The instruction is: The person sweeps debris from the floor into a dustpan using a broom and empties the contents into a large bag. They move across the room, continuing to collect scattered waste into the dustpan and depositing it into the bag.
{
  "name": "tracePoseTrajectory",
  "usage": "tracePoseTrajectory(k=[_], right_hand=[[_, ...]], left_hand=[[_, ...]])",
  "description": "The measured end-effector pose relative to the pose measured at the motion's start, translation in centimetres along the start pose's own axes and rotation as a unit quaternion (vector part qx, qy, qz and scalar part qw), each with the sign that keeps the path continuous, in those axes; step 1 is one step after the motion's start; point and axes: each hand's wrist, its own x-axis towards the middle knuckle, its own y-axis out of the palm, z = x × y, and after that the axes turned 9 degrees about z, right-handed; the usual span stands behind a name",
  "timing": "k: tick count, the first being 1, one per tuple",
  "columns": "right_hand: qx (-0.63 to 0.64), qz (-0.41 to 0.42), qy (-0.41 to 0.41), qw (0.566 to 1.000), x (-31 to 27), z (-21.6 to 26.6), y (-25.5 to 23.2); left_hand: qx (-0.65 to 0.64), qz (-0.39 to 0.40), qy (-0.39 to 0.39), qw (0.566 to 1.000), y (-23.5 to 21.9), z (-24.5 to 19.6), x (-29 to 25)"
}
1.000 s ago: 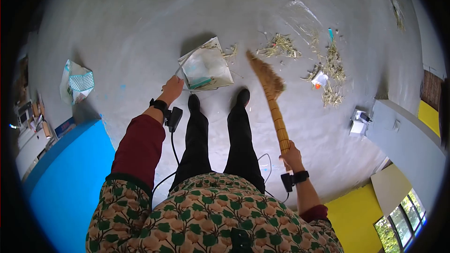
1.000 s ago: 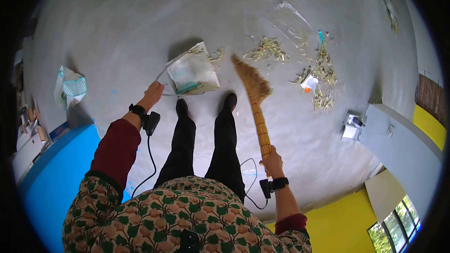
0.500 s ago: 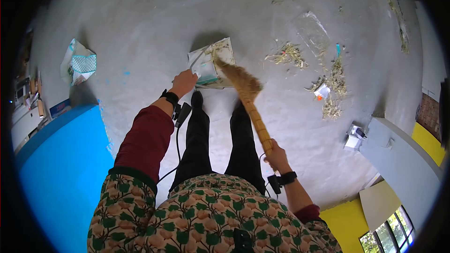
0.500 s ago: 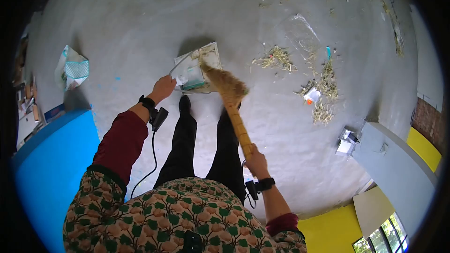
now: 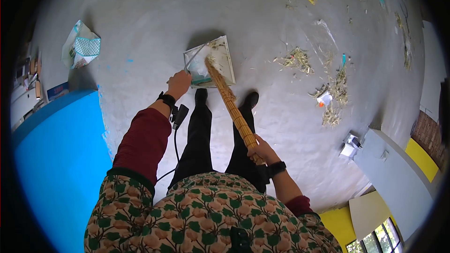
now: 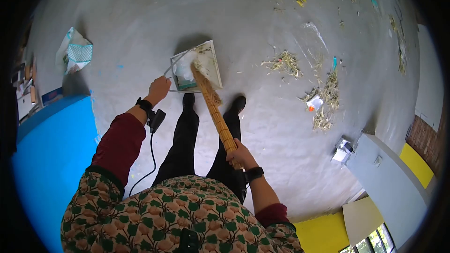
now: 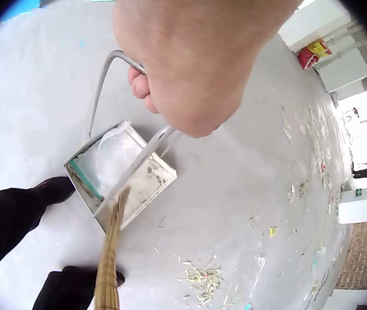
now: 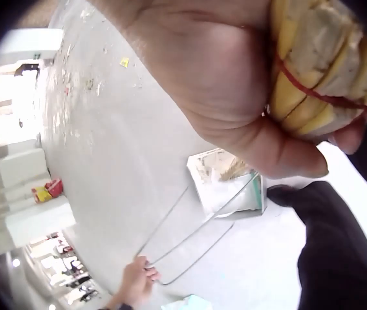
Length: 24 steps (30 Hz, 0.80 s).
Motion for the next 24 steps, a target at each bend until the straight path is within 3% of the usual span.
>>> tracePoseTrajectory(k=[3,5,6,8,10,12,14,18,20,22,23,24], right_hand=[[-0.105,-0.076,-0.019,0.991,-2.7,-0.4,-1.1],[-0.109,-0.137,-0.035,0.984,-3.4,0.1,-2.8],[-0.086,-0.162,-0.036,0.982,-2.7,0.1,-3.9],[0.010,-0.127,-0.070,0.989,0.3,1.5,-6.5],[0.007,-0.084,-0.038,0.996,3.4,3.8,-6.2],[-0.043,-0.066,-0.002,0.997,5.4,5.0,-2.6],[-0.072,-0.038,-0.064,0.995,6.0,4.5,0.8],[-0.098,0.035,-0.032,0.994,2.8,5.2,4.1],[-0.188,-0.034,-0.060,0.980,0.4,5.0,3.8],[-0.419,-0.158,-0.093,0.889,-0.8,4.4,1.9],[-0.410,-0.159,-0.070,0.895,-1.6,5.1,1.2],[-0.401,-0.158,-0.047,0.901,-2.4,5.9,0.5]], left_hand=[[-0.066,-0.028,-0.032,0.997,1.0,0.4,0.6],[0.100,-0.003,0.078,0.992,0.4,0.4,0.5],[0.096,-0.005,0.075,0.993,0.2,0.3,0.6],[0.089,-0.004,0.064,0.994,-0.1,-0.1,0.8],[0.094,-0.012,0.067,0.993,-0.3,-0.2,0.5],[0.078,-0.022,0.067,0.994,-0.2,-0.2,0.5],[0.077,-0.026,0.068,0.994,-0.2,0.0,0.3],[0.086,-0.038,0.095,0.991,-0.4,0.8,-0.3],[-0.010,0.013,0.051,0.999,-1.4,2.8,-1.4],[-0.021,-0.052,0.098,0.994,2.2,6.7,-0.3],[-0.148,-0.030,0.006,0.988,0.3,6.6,-1.9],[-0.203,-0.035,-0.030,0.978,0.9,7.6,-1.8]])
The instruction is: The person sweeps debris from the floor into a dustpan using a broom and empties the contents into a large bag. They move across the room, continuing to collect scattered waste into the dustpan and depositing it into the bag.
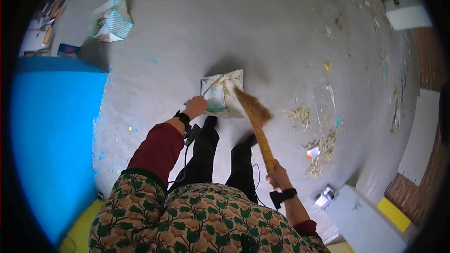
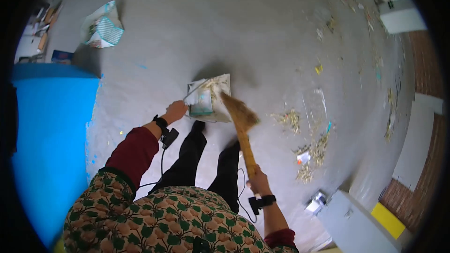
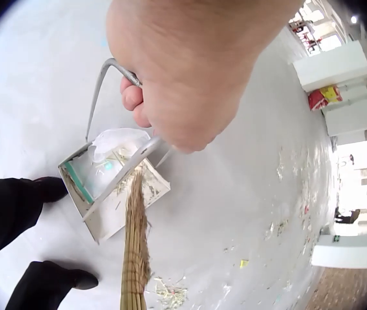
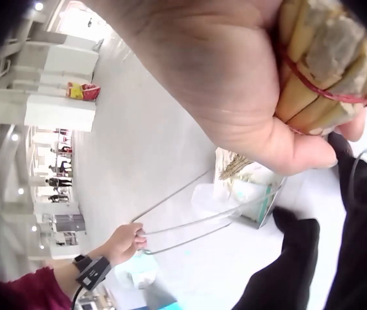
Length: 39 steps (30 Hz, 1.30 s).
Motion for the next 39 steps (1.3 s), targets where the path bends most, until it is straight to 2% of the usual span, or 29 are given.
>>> tracePoseTrajectory(k=[2,4,6,7,8,9,10,12,13,16,18,20,22,24,26,28,29,30,31,32,33,35,36,38,39], right_hand=[[0.240,0.087,0.024,0.967,-0.6,0.7,-2.4],[0.235,0.118,0.062,0.963,-1.2,3.0,-3.9],[0.236,0.122,0.040,0.963,-0.2,2.8,-4.3],[0.223,0.103,0.050,0.968,0.2,3.1,-4.2],[0.211,0.083,0.057,0.972,0.6,3.4,-4.2],[0.153,0.079,0.037,0.984,1.2,3.7,-4.2],[0.094,0.074,0.014,0.993,1.8,3.8,-4.3],[-0.021,0.141,-0.126,0.982,3.6,2.6,-5.5],[-0.029,0.148,-0.142,0.978,4.6,3.0,-5.9],[0.021,0.142,-0.113,0.983,7.9,0.7,-7.7],[0.059,0.139,-0.083,0.985,9.7,-1.1,-9.1],[0.090,0.137,-0.052,0.985,11.5,-2.3,-10.9],[0.123,0.144,-0.037,0.981,15.1,-1.3,-12.2],[0.161,0.154,-0.017,0.975,18.2,0.0,-12.4],[0.193,0.156,0.012,0.969,20.6,1.2,-13.4],[0.202,0.156,0.027,0.966,21.6,3.4,-14.7],[0.250,0.141,0.044,0.957,21.8,4.8,-15.8],[0.297,0.125,0.061,0.945,20.3,7.9,-16.6],[0.198,0.235,0.037,0.951,18.7,12.1,-17.8],[0.190,0.235,0.035,0.952,19.0,14.0,-18.2],[0.181,0.231,0.026,0.956,19.3,15.8,-18.4],[0.166,0.222,0.008,0.961,20.3,18.8,-18.4],[0.159,0.217,-0.002,0.963,20.8,20.4,-18.1],[0.150,0.202,-0.018,0.968,21.5,23.3,-17.4],[0.146,0.193,-0.031,0.970,21.9,25.5,-17.1]], left_hand=[[-0.071,0.014,-0.012,0.997,-1.0,1.7,-0.6],[-0.058,0.002,-0.002,0.998,-1.0,3.8,-0.9],[-0.090,-0.037,-0.005,0.995,-1.3,5.6,-1.9],[-0.102,-0.032,-0.026,0.994,-0.5,7.2,-1.5],[-0.041,-0.038,0.016,0.998,0.4,9.0,-1.2],[0.060,-0.029,0.067,0.996,-1.5,9.3,-2.9],[0.064,-0.035,0.053,0.996,-3.5,9.1,-4.9],[-0.064,-0.040,-0.056,0.996,-3.1,11.7,-4.7],[-0.092,-0.060,-0.078,0.991,-3.3,12.8,-5.1],[-0.014,-0.056,-0.075,0.995,-5.1,15.1,-7.1],[-0.013,-0.056,-0.125,0.991,-5.3,17.0,-7.6],[0.086,-0.052,-0.116,0.988,-6.2,18.2,-9.1],[0.074,-0.051,-0.166,0.982,-7.8,18.8,-10.8],[0.114,-0.021,-0.213,0.970,-9.7,19.2,-12.7],[0.128,-0.042,-0.244,0.960,-10.8,19.8,-14.8],[0.062,-0.165,-0.239,0.955,-9.2,23.3,-15.6],[-0.270,-0.277,-0.221,0.895,-7.2,26.3,-15.3],[-0.543,-0.312,-0.345,0.699,-12.7,20.0,-18.1],[-0.514,-0.317,-0.316,0.732,-12.4,20.9,-18.6],[-0.481,-0.321,-0.287,0.764,-12.1,22.0,-19.0],[-0.486,-0.324,-0.288,0.759,-13.0,21.8,-19.3],[-0.636,-0.323,-0.277,0.643,-15.2,20.6,-20.5],[-0.639,-0.325,-0.276,0.640,-16.0,20.9,-20.4],[-0.664,-0.327,-0.227,0.634,-16.9,22.1,-19.7],[-0.646,-0.300,-0.250,0.655,-17.7,23.1,-19.3]])
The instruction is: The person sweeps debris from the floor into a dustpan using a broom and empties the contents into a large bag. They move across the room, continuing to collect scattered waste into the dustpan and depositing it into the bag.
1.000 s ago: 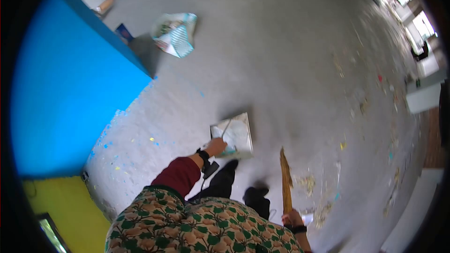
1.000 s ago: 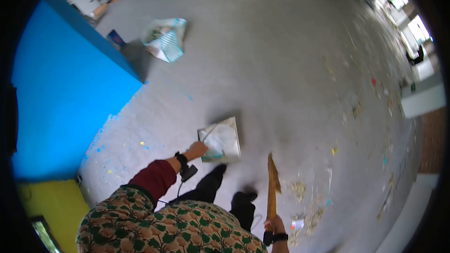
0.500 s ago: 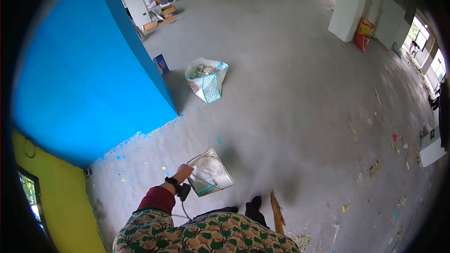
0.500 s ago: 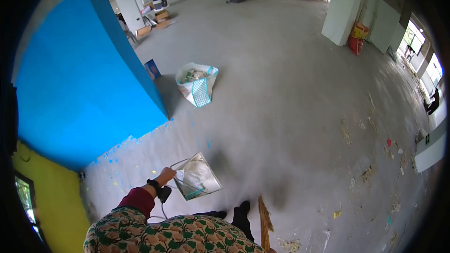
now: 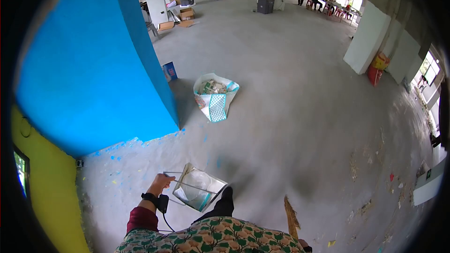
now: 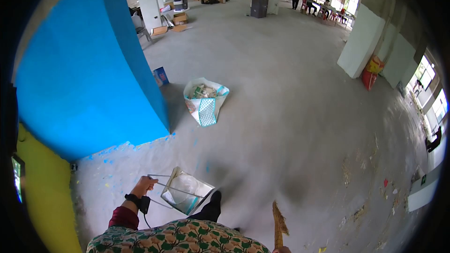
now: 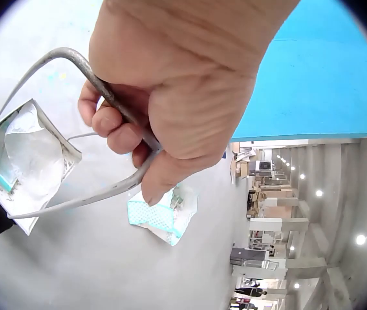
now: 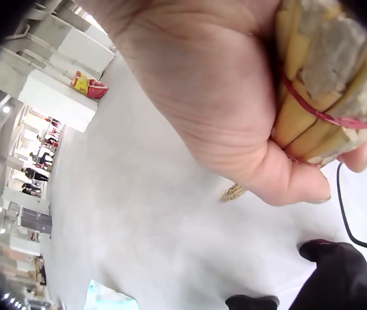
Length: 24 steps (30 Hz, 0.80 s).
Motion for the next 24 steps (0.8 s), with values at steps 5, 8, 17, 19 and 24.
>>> tracePoseTrajectory(k=[5,8,17,19,24], right_hand=[[-0.391,-0.106,0.101,0.909,0.8,8.1,1.9],[-0.375,-0.123,0.101,0.913,-0.4,11.6,5.5],[-0.411,-0.088,0.002,0.907,2.5,23.3,14.1],[-0.347,-0.094,0.052,0.932,4.5,26.7,14.4],[-0.394,-0.026,0.005,0.919,8.8,36.8,16.3]], left_hand=[[0.119,0.054,0.137,0.982,-0.9,-4.4,4.5],[0.096,-0.012,0.018,0.995,-1.3,-9.8,6.4],[0.061,-0.003,0.082,0.995,-3.8,-23.4,12.4],[0.072,-0.016,0.110,0.991,-4.3,-26.1,14.2],[0.145,-0.098,0.092,0.980,-4.9,-33.7,19.0]])
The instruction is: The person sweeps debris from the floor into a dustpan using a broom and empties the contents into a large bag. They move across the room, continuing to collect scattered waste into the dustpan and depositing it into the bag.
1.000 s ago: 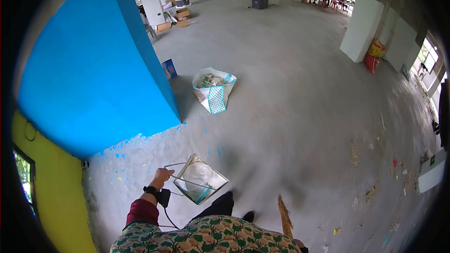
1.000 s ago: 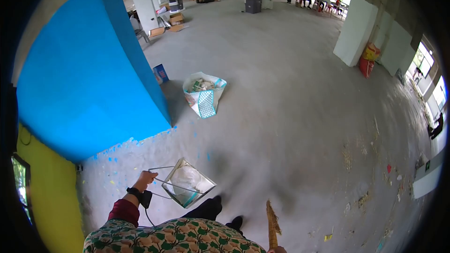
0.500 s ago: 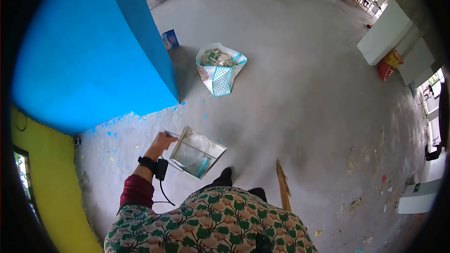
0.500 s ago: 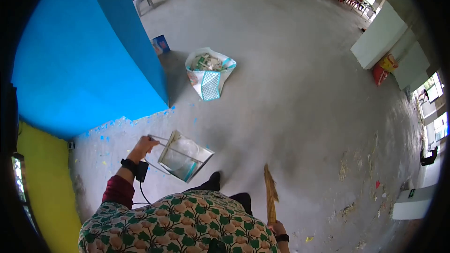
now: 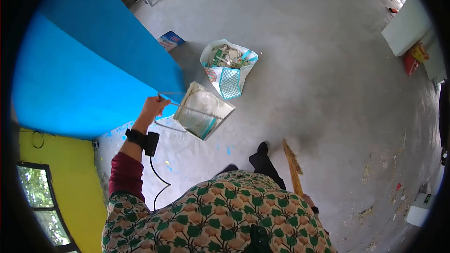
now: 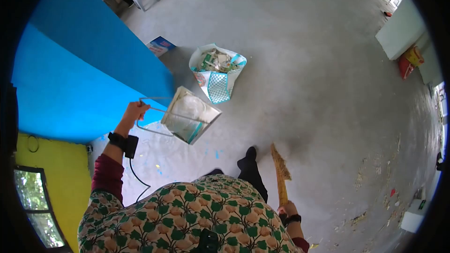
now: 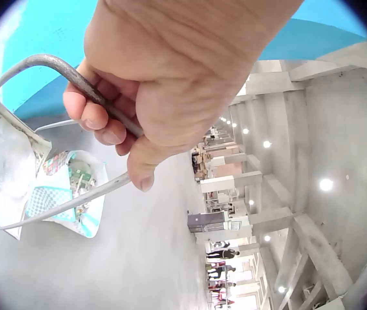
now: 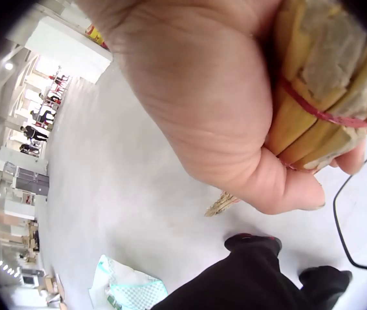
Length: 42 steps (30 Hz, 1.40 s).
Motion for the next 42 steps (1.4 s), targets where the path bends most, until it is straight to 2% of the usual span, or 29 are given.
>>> tracePoseTrajectory(k=[2,4,5,7,9,10,14,16,17,18,19,21,23,24,27,28,30,31,33,35,37,38,39,40,41,42], right_hand=[[-0.023,-0.006,0.012,1.000,2.3,2.2,-2.9],[-0.004,-0.026,0.021,0.999,2.5,6.1,-5.4],[0.009,-0.045,0.021,0.999,2.3,8.0,-6.3],[0.046,-0.036,0.049,0.997,4.1,8.5,-8.4],[0.064,-0.052,0.032,0.996,4.2,12.2,-9.6],[0.111,-0.050,0.051,0.991,5.0,13.0,-10.0],[0.143,-0.067,0.027,0.987,6.6,16.3,-9.7],[0.101,-0.113,0.040,0.988,6.1,19.5,-8.5],[0.081,-0.128,0.046,0.987,6.1,20.9,-8.0],[0.145,-0.128,0.049,0.980,5.4,22.0,-7.5],[0.146,-0.127,0.061,0.979,4.9,22.4,-7.2],[0.148,-0.108,0.070,0.981,5.4,23.9,-6.8],[0.165,-0.077,0.079,0.980,5.1,25.3,-6.1],[0.174,-0.081,0.080,0.978,5.3,25.6,-5.6],[0.238,-0.088,0.070,0.965,6.9,26.2,-4.3],[0.252,-0.088,0.071,0.961,6.9,26.5,-3.9],[0.295,-0.090,0.083,0.948,6.4,27.2,-3.6],[0.294,-0.085,0.098,0.947,6.1,27.7,-3.7],[0.271,-0.068,0.118,0.953,6.3,29.0,-5.1],[0.241,-0.066,0.107,0.962,6.9,30.0,-6.3],[0.193,-0.030,0.124,0.973,8.0,30.5,-7.9],[0.213,-0.031,0.087,0.973,9.0,30.1,-8.3],[0.207,-0.024,0.091,0.974,10.0,28.7,-8.9],[0.149,0.008,0.040,0.988,11.7,27.0,-9.4],[0.097,0.032,-0.017,0.995,13.2,26.5,-9.5],[0.178,0.002,0.125,0.976,12.8,29.9,-10.1]], left_hand=[[0.004,-0.032,-0.005,0.999,-0.7,-2.3,2.6],[0.072,-0.034,0.065,0.995,-1.6,-5.1,3.9],[0.059,-0.010,0.079,0.995,-2.3,-6.4,4.5],[0.067,-0.017,0.066,0.995,-2.9,-9.0,6.2],[0.058,-0.027,0.056,0.996,-3.5,-10.7,10.1],[0.047,-0.037,0.052,0.997,-3.6,-11.5,12.2],[-0.029,0.008,0.040,0.999,-3.0,-13.6,20.7],[-0.014,0.018,-0.016,1.000,-2.3,-13.9,26.3],[-0.017,0.021,-0.010,1.000,-2.4,-15.1,28.8],[0.010,0.069,0.022,0.997,-2.2,-16.2,30.4],[0.038,0.121,0.048,0.991,-2.0,-17.1,32.5],[0.019,0.091,0.015,0.996,-2.4,-23.5,36.6],[-0.066,0.183,-0.063,0.979,-3.7,-28.7,40.2],[-0.096,0.213,-0.133,0.963,-3.4,-30.0,41.0],[-0.059,0.222,-0.122,0.966,0.6,-25.8,45.8],[-0.050,0.230,-0.119,0.964,1.4,-26.2,46.6],[-0.108,0.188,-0.226,0.950,3.3,-24.8,46.9],[-0.105,0.190,-0.241,0.946,3.5,-23.9,47.1],[-0.046,0.135,-0.191,0.971,2.3,-25.4,46.7],[-0.037,0.115,-0.185,0.975,-0.5,-28.6,45.0],[-0.100,0.201,-0.182,0.957,-3.7,-30.7,43.8],[-0.102,0.196,-0.189,0.957,-3.9,-30.1,43.7],[-0.127,0.191,-0.197,0.953,-4.0,-29.1,43.2],[-0.148,0.188,-0.198,0.951,-4.2,-28.3,43.1],[-0.207,0.201,-0.239,0.927,-3.6,-26.2,43.6],[-0.182,0.159,-0.233,0.942,-2.4,-25.6,43.2]])
